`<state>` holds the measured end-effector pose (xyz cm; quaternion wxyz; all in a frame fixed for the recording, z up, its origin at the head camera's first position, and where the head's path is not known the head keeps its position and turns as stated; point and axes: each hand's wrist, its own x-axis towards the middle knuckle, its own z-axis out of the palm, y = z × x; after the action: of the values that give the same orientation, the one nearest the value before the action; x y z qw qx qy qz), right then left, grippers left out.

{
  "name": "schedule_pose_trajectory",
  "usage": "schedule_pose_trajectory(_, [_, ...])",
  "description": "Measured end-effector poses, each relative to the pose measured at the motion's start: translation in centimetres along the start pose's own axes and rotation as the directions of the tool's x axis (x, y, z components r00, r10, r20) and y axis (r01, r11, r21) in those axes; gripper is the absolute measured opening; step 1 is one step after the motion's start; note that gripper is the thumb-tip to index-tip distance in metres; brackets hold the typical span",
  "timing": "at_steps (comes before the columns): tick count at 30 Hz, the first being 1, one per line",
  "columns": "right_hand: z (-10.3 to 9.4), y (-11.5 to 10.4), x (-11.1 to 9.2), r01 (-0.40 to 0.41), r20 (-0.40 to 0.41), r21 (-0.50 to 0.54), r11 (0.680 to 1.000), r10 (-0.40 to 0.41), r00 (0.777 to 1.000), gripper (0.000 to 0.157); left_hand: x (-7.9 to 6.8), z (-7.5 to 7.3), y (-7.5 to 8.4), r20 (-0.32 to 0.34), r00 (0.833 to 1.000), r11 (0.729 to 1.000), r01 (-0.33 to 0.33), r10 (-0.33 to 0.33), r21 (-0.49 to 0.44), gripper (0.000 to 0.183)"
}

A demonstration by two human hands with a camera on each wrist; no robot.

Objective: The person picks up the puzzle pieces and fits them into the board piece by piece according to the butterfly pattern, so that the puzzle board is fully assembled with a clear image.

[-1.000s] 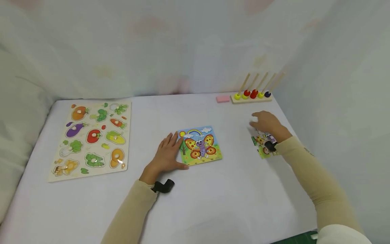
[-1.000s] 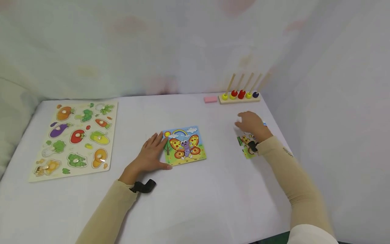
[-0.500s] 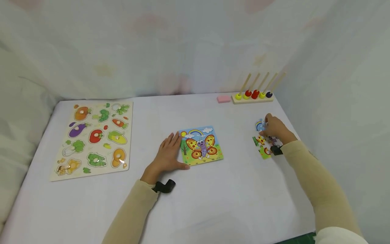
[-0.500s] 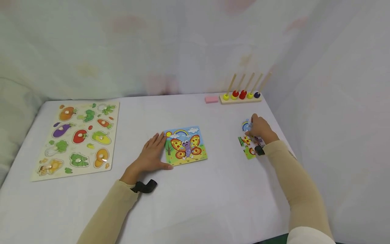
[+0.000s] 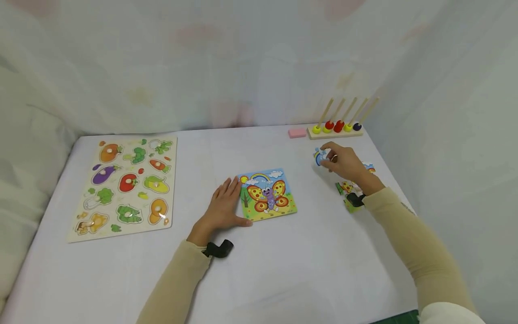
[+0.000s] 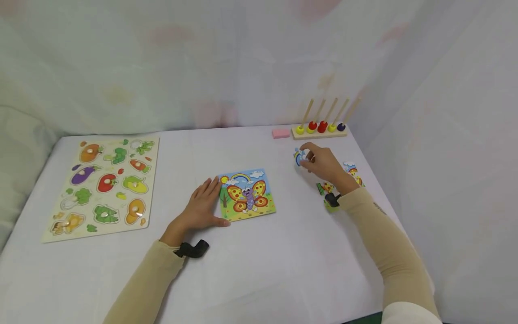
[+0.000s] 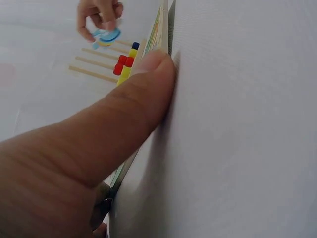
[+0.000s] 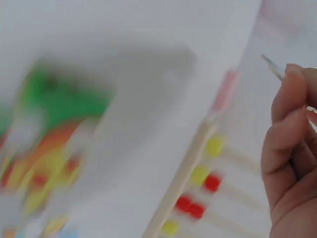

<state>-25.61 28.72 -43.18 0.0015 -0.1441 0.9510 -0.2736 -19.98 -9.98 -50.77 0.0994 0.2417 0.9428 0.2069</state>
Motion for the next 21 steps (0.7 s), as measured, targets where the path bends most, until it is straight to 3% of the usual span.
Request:
schedule_pose_trajectory(5, [2.5,-4.2,1.1,0.037,0.042,0.122,0.992,-0.043,0.998,0.042,-0.1,-0.1,0.1,0.003,1.0,1.0,-0.004,0.004,0.01,0.127])
schedule_pose_trajectory(11, [6.9,-7.6,2.8,-0.012,0.204,0.308,0.951,-0.054,0.978,0.05,-0.2,-0.1,-0.1,0.006,1.0,1.0,-0.006,0.006,0.013,0.127])
schedule_pose_trajectory(16, [9.3,-9.0,3.6,-0.033,0.266,0.355,0.934,-0.067,0.962,0.052,-0.2,-0.2,-0.1,0.004,1.0,1.0,-0.011,0.011,0.008,0.127])
schedule_pose_trajectory(21, [10.1,-9.0,3.9,-0.033,0.272,0.34,0.94,-0.065,0.96,0.051,-0.2,-0.2,-0.1,0.0,1.0,1.0,-0.015,0.015,0.002,0.128])
